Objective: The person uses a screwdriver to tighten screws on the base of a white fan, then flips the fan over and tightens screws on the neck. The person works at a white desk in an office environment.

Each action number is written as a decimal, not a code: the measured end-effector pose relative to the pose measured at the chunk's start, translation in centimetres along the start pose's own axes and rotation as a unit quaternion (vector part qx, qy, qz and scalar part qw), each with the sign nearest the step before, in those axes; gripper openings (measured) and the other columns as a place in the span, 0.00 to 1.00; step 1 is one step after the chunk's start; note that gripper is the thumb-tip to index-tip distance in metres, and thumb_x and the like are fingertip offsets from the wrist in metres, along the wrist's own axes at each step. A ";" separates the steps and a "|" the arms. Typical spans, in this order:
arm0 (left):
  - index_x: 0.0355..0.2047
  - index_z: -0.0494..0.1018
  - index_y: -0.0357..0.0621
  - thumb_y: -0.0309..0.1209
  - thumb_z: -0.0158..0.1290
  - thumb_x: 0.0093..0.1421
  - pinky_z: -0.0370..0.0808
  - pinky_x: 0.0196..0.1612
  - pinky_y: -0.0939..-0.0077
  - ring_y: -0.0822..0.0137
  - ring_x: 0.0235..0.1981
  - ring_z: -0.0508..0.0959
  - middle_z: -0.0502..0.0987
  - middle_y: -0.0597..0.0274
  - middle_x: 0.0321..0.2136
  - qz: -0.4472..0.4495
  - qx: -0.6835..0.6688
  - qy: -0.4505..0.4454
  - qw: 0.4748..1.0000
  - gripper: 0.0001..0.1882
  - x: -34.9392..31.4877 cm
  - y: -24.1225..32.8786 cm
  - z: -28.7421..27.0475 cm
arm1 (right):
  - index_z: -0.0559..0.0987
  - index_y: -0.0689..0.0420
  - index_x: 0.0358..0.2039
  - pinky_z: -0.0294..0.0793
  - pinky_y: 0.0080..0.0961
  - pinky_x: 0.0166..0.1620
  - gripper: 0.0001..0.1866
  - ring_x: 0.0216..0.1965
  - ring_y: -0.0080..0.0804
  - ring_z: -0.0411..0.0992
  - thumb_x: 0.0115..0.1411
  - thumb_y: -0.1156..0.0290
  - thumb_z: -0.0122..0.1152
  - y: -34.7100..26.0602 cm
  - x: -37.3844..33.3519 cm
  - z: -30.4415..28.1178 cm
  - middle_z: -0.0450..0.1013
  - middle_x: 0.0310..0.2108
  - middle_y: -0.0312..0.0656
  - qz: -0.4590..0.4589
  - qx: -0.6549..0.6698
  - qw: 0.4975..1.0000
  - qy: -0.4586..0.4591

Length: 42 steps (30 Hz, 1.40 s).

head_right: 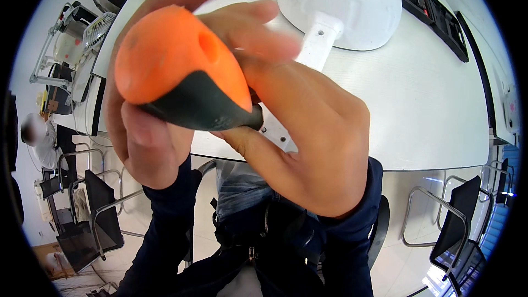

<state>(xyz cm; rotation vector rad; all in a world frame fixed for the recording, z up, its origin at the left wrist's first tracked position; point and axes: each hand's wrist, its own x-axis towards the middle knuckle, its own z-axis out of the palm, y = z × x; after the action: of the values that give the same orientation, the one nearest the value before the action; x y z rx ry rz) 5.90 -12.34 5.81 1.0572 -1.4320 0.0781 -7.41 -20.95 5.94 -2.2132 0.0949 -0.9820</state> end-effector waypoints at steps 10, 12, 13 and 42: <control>0.45 0.56 0.29 0.31 0.61 0.39 0.72 0.38 0.73 0.60 0.36 0.74 0.72 0.48 0.32 0.014 0.012 0.003 1.000 0.36 0.1 0.5 1.0 | 0.73 0.65 0.29 0.71 0.20 0.34 0.14 0.28 0.27 0.73 0.39 0.80 0.64 -0.8 -0.4 0.6 0.75 0.26 0.42 0.120 -0.019 0.993 0.002; 0.45 0.56 0.30 0.31 0.61 0.39 0.72 0.38 0.73 0.60 0.36 0.74 0.72 0.48 0.32 0.011 0.014 0.003 1.000 0.36 0.2 0.6 1.1 | 0.73 0.65 0.30 0.71 0.20 0.34 0.15 0.27 0.27 0.73 0.38 0.79 0.65 -0.7 -0.1 0.3 0.75 0.26 0.41 0.098 -0.014 0.995 -0.011; 0.45 0.56 0.30 0.31 0.61 0.39 0.72 0.37 0.73 0.60 0.36 0.74 0.71 0.48 0.32 0.012 0.017 0.004 1.000 0.36 0.2 0.8 1.1 | 0.73 0.65 0.30 0.70 0.20 0.33 0.16 0.27 0.27 0.73 0.38 0.78 0.66 -0.7 -0.1 0.3 0.75 0.26 0.41 0.087 -0.002 0.996 -0.010; 0.50 0.54 0.32 0.28 0.59 0.41 0.73 0.33 0.74 0.62 0.32 0.74 0.68 0.48 0.34 0.046 0.009 0.018 0.999 0.37 0.3 0.8 0.0 | 0.73 0.62 0.29 0.68 0.24 0.35 0.19 0.28 0.32 0.71 0.36 0.71 0.69 -0.1 -0.2 -0.2 0.72 0.24 0.42 0.020 0.063 0.998 0.012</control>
<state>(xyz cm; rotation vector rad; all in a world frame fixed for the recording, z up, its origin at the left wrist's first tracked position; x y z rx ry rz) 5.49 -12.02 6.44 0.9994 -1.4491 0.1763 -7.70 -20.90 5.91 -2.0780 0.0857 -0.9657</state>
